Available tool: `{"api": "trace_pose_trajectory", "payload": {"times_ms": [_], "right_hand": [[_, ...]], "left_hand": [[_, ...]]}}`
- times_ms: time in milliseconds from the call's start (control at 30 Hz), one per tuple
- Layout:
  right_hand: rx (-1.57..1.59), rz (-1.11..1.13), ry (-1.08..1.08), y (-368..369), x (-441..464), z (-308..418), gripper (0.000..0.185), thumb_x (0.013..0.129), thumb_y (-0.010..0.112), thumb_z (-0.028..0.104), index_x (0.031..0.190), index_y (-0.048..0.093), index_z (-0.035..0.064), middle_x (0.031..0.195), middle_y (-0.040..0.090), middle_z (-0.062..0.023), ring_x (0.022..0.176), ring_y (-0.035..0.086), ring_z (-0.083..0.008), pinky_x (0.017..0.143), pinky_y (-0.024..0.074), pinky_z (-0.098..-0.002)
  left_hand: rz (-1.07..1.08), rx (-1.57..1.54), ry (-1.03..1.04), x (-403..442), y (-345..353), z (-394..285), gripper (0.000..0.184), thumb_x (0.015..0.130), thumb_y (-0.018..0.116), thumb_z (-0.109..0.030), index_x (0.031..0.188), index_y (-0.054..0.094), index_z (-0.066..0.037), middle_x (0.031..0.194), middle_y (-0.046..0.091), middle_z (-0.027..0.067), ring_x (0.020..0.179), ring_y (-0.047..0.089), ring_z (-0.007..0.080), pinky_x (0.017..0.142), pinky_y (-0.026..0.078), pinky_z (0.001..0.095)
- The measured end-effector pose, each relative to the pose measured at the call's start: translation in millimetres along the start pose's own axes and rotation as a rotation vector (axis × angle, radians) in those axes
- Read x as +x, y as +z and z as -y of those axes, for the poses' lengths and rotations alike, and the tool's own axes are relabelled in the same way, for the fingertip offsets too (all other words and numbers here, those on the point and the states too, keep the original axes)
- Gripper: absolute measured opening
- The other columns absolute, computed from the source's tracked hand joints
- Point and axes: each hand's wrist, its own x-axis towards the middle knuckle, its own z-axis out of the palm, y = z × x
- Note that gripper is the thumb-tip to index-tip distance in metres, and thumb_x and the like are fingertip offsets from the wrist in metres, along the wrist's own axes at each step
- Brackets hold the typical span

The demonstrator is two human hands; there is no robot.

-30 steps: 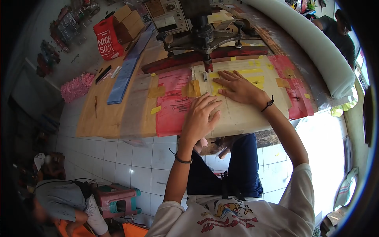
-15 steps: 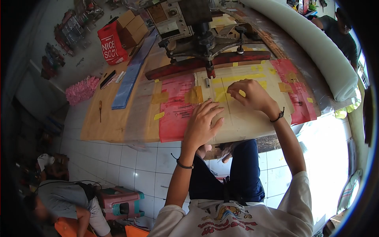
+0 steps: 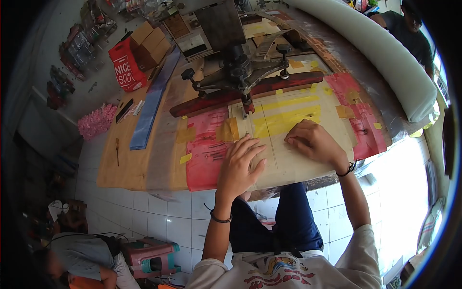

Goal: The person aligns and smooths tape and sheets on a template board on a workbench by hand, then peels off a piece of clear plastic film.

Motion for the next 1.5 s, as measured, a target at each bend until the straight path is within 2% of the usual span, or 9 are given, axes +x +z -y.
{"api": "trace_pose_trajectory", "payload": {"times_ms": [333,467,667,700,767,933,1033,1200,1500], "right_hand": [[-0.038,-0.015,-0.006,2,1,4,0.011,0.09,0.07,0.012,0.094,0.073,0.0023,0.09,0.07,-0.0125,0.09,0.067,-0.0326,0.084,0.0521,-0.0428],[-0.119,-0.074,-0.003,4,-2,6,0.011,0.089,0.071,0.013,0.094,0.073,0.0038,0.09,0.071,-0.0115,0.088,0.068,-0.0316,0.084,0.0525,-0.0439],[-0.322,-0.135,0.059,22,-31,40,0.025,0.094,0.069,0.032,0.11,0.076,0.0138,0.126,0.07,-0.0102,0.121,0.063,-0.0312,0.106,0.0474,-0.0451],[-0.372,-0.108,0.057,23,-35,42,0.027,0.095,0.068,0.036,0.112,0.076,0.0164,0.131,0.068,-0.0099,0.125,0.06,-0.0312,0.109,0.0448,-0.0462],[-0.475,-0.061,0.062,28,-44,45,0.032,0.096,0.065,0.043,0.117,0.076,0.0215,0.141,0.064,-0.0093,0.134,0.055,-0.0311,0.115,0.0395,-0.0482],[-0.452,-0.081,0.074,30,-44,41,0.034,0.095,0.064,0.047,0.116,0.077,0.0227,0.14,0.064,-0.0092,0.132,0.056,-0.0311,0.115,0.0391,-0.0493],[-0.441,-0.086,0.075,30,-45,41,0.037,0.092,0.067,0.049,0.115,0.077,0.0212,0.14,0.065,-0.0093,0.132,0.057,-0.0316,0.115,0.0398,-0.0493],[-0.423,-0.099,0.077,29,-42,45,0.043,0.086,0.073,0.052,0.114,0.077,0.021,0.138,0.065,-0.009,0.131,0.057,-0.0306,0.114,0.0408,-0.0493],[-0.381,-0.089,0.095,27,-44,44,0.042,0.088,0.073,0.049,0.118,0.076,0.0198,0.14,0.064,-0.01,0.132,0.056,-0.0318,0.114,0.0397,-0.0471]], "left_hand": [[-0.02,0.063,0.032,-3,2,0,0.033,0.092,0.07,-0.022,0.123,0.072,-0.009,0.135,0.063,0.0109,0.138,0.05,0.0342,0.117,0.037,0.0482],[-0.137,0.114,0.052,-8,9,-1,0.032,0.093,0.069,-0.022,0.122,0.072,-0.009,0.133,0.065,0.0106,0.132,0.056,0.0339,0.113,0.04,0.0469],[-0.388,0.301,0.046,-66,50,7,0.035,0.098,0.059,-0.031,0.124,0.071,-0.011,0.136,0.065,0.0088,0.128,0.058,0.0302,0.113,0.034,0.0477],[-0.366,0.351,-0.015,-76,58,4,0.041,0.099,0.055,-0.035,0.13,0.068,-0.012,0.142,0.062,0.0091,0.135,0.051,0.0312,0.118,0.024,0.0523],[-0.408,0.337,-0.032,-85,70,5,0.043,0.099,0.054,-0.036,0.134,0.065,-0.013,0.144,0.06,0.0093,0.139,0.047,0.0324,0.119,0.021,0.0537],[-0.484,0.328,-0.013,-87,82,10,0.048,0.099,0.057,-0.038,0.138,0.056,-0.01,0.147,0.058,0.0105,0.14,0.045,0.0346,0.121,0.016,0.0555],[-0.572,0.222,0.023,-86,87,15,0.047,0.1,0.06,-0.038,0.139,0.054,-0.013,0.149,0.057,0.0084,0.141,0.045,0.0317,0.121,0.017,0.0531],[-0.505,0.234,0.034,-90,82,16,0.047,0.096,0.064,-0.034,0.134,0.052,-0.011,0.146,0.059,0.0128,0.139,0.046,0.0359,0.122,0.016,0.0551],[-0.509,0.239,0.046,-88,81,17,0.048,0.096,0.065,-0.037,0.136,0.055,-0.013,0.147,0.057,0.0105,0.141,0.045,0.0338,0.122,0.017,0.0544]]}}
